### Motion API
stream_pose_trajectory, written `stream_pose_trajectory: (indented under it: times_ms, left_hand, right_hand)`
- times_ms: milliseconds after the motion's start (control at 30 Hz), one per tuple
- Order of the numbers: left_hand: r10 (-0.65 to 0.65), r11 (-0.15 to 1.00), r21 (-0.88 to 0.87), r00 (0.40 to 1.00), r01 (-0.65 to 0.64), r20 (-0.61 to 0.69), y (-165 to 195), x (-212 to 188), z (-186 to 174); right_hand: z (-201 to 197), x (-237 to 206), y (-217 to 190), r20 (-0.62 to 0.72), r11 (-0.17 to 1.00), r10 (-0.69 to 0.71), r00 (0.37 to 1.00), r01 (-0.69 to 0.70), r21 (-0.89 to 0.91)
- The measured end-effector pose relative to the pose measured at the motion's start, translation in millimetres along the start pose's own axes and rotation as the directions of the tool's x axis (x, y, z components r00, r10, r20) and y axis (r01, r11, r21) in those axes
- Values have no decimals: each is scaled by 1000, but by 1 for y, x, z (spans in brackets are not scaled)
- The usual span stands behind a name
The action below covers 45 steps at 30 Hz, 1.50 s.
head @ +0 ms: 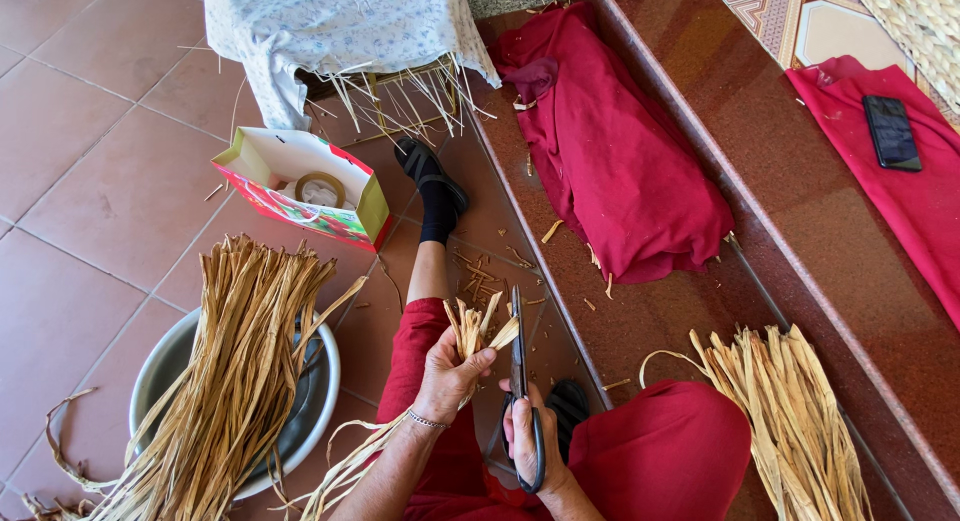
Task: The person sits on the floor and uses scissors to trim bundles of dried plant strips. They repeatedly pick up a bundle, align the ends, and cut them to a uniform length, then place the trimmed pieces on the floor beside them.
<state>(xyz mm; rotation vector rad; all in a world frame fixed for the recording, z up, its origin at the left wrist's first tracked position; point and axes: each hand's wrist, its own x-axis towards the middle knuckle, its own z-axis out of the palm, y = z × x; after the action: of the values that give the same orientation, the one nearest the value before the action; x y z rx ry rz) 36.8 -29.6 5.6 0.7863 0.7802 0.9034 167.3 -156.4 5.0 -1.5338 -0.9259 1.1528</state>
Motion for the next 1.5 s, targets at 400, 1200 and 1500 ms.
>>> stream_pose_trajectory:
  times_ms: [400,1200,1500]
  left_hand:
    - [-48,985,-165,998,54,44,9,-4,-3]
    - [-137,969,-210,991,132,-7,8,2,3]
    - [-118,976,-192,990,102,-72,7,5,0]
  right_hand:
    - [-9,5,-6,166,973,-68,984,29,227]
    - [-7,2,-19,181,988,-136,974,120,99]
    - [-5,-5,-19,185,993,-29,982,7,120]
